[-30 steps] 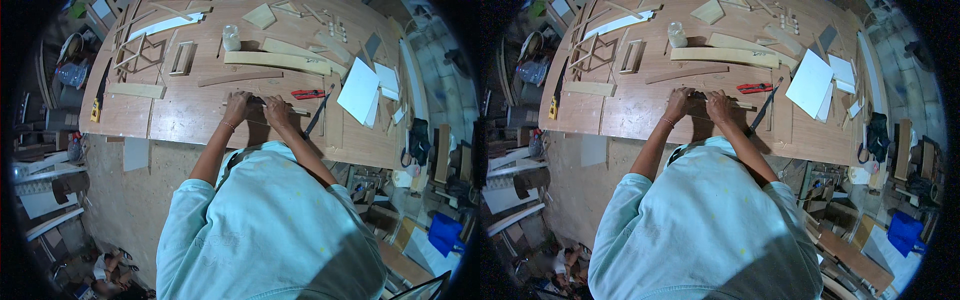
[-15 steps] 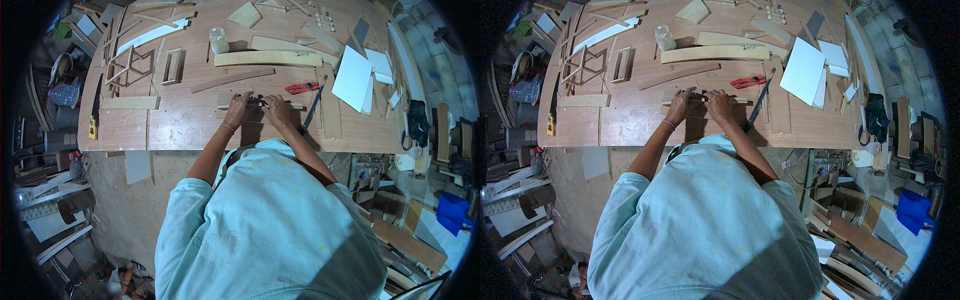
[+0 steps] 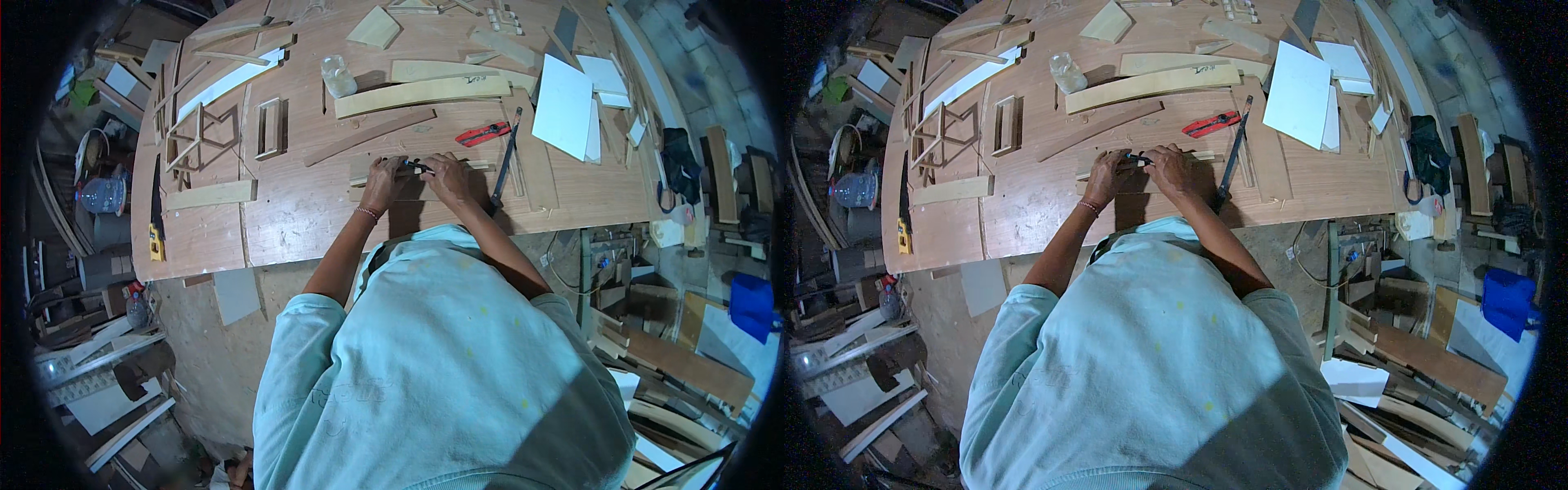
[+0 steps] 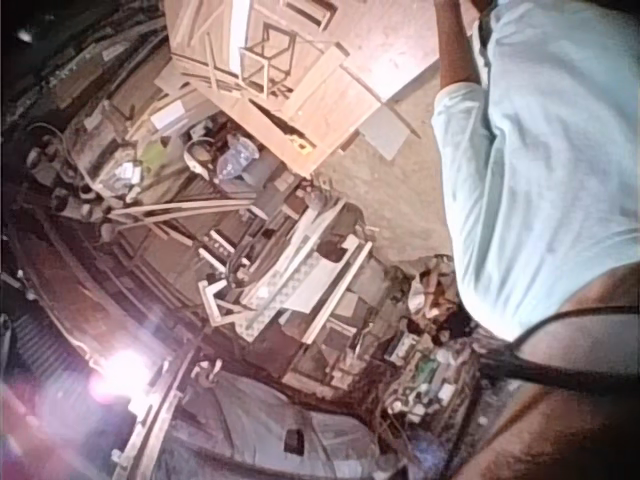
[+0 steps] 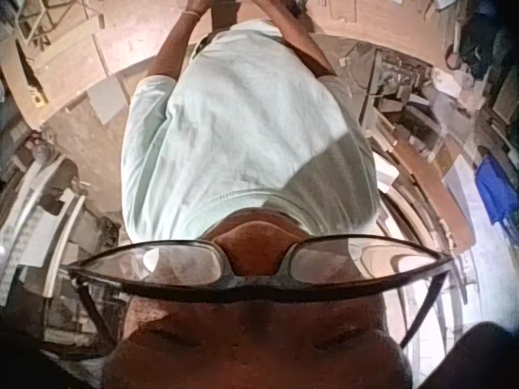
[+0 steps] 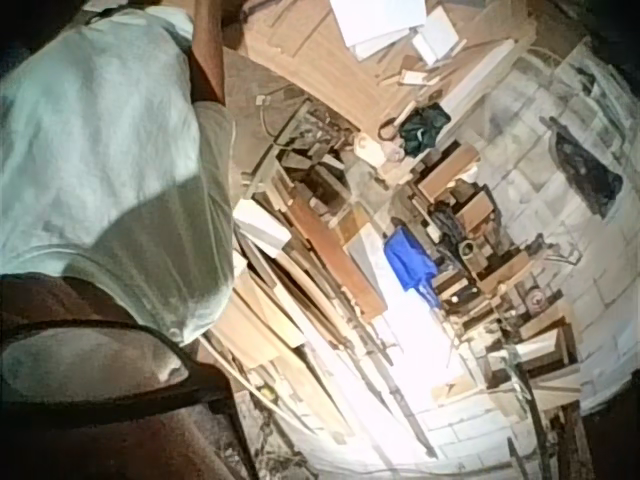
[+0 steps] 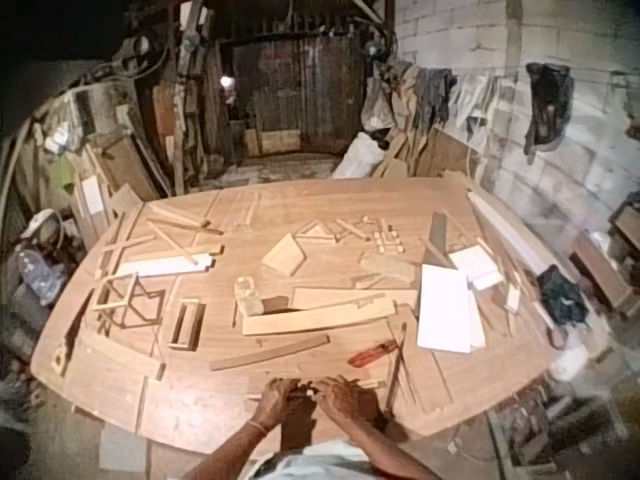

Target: Assembling small wooden frames using glue and cutting wood with a handsaw.

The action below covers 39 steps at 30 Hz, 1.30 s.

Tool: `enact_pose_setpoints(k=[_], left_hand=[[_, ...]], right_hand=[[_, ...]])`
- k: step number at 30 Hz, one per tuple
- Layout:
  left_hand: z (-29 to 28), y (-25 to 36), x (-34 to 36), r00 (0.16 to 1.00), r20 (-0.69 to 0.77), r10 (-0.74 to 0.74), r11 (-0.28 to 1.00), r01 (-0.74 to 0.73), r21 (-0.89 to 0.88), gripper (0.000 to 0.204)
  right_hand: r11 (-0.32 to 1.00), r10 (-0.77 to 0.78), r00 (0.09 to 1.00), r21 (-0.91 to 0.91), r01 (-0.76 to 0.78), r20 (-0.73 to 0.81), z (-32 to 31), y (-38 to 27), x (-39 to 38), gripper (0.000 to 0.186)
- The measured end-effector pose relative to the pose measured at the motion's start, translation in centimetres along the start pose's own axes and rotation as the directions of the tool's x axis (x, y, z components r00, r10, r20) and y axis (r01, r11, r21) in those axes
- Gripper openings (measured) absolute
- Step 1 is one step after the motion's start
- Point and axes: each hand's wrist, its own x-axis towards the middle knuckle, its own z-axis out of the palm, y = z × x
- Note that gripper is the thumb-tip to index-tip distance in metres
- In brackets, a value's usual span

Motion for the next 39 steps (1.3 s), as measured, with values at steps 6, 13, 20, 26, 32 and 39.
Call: enact_pose_setpoints(k=[6,13,20,26,32,39], left_hand=[[-0.2,0.1,-0.1,0.999,0.008,0.041,0.999,-0.041,0.006,0.037],[-0.1,0.3,-0.2,0.998,-0.005,0.055,0.998,-0.055,-0.010,0.034],[-0.6,0.7,0.0,0.998,0.025,0.060,0.998,-0.060,-0.011,0.026],[-0.5,0.9,-0.2,0.989,0.006,0.148,0.988,-0.148,0.042,0.023],[-0.2,0.4,-0.4,0.983,-0.019,0.183,0.981,-0.181,0.064,0.023],[0.0,0.2,-0.3,0.977,-0.038,0.211,0.974,-0.207,0.088,0.016]], right_hand=[[0.998,0.061,0.998,0.022,-0.061,-0.002,0.7,0.5,-0.2,0.027],[0.979,0.131,0.989,0.167,-0.119,-0.064,1.2,1.1,-0.3,0.024],[0.994,0.107,0.972,0.013,-0.106,-0.208,1.3,2.4,-0.1,0.014],[0.877,0.412,0.862,0.386,-0.287,-0.294,2.2,0.8,0.0,0.024],[0.874,0.460,0.853,0.294,-0.386,-0.248,3.0,1.1,-0.6,0.028],[0.920,0.355,0.885,0.278,-0.274,-0.301,4.1,1.3,-1.2,0.019]])
